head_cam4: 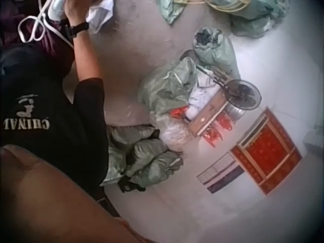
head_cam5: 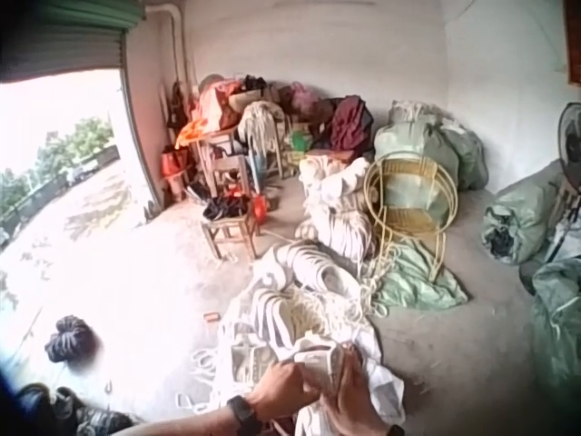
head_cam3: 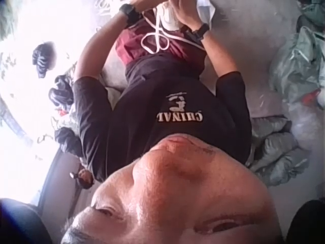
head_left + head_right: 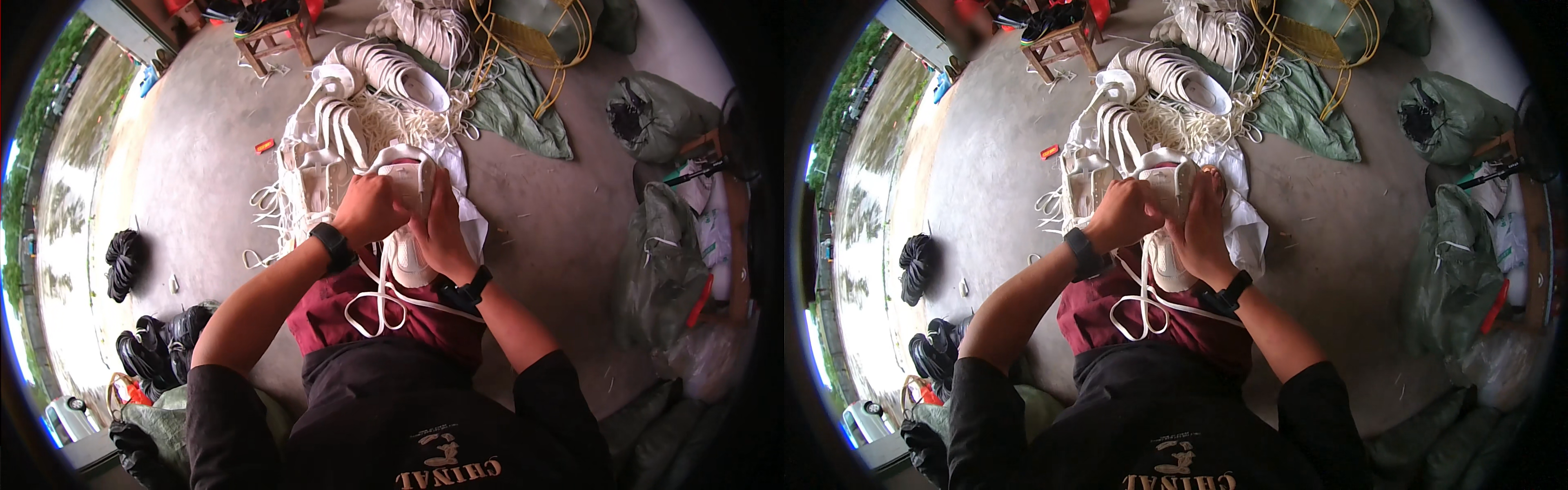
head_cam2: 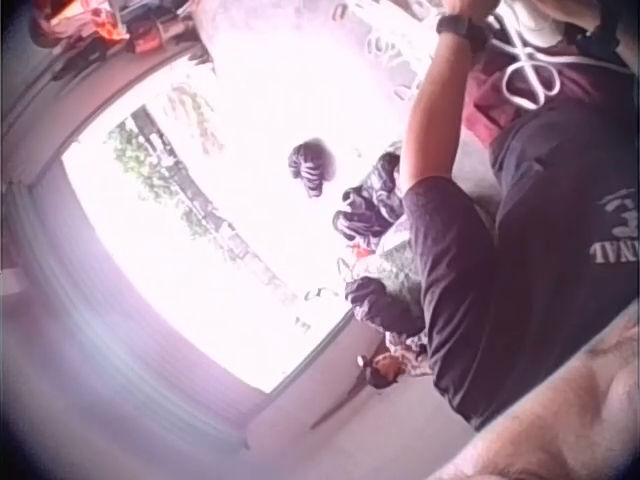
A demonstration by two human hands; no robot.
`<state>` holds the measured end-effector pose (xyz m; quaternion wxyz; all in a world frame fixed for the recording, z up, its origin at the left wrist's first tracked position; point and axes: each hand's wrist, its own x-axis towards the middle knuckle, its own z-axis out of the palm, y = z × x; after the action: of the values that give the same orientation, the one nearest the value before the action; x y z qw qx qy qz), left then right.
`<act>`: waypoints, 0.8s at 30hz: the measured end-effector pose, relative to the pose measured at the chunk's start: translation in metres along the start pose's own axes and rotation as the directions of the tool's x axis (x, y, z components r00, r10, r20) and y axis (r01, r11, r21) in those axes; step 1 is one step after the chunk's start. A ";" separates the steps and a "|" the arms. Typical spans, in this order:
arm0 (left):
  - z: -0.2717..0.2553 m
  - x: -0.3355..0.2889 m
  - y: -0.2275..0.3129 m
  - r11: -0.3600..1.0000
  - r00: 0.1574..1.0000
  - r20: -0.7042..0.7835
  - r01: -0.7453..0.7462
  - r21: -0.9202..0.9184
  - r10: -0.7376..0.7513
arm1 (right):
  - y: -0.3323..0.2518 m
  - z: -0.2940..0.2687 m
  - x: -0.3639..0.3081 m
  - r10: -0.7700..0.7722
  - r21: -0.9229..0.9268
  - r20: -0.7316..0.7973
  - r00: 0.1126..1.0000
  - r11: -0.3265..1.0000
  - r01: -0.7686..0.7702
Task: Lacing shoelaces into a pair of white sneakers.
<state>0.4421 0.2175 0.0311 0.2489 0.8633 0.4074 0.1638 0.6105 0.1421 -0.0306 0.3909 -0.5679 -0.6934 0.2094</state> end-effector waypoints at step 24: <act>0.032 -0.091 -0.018 0.601 0.908 0.100 0.348 -0.719 -0.406 | -0.044 -0.007 0.030 -0.228 -0.208 0.111 0.967 0.947 0.246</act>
<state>0.3904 0.1462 -0.0124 0.5818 0.5818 0.4911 0.2860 0.5872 0.1573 0.0151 0.3179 -0.5107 -0.7916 0.1069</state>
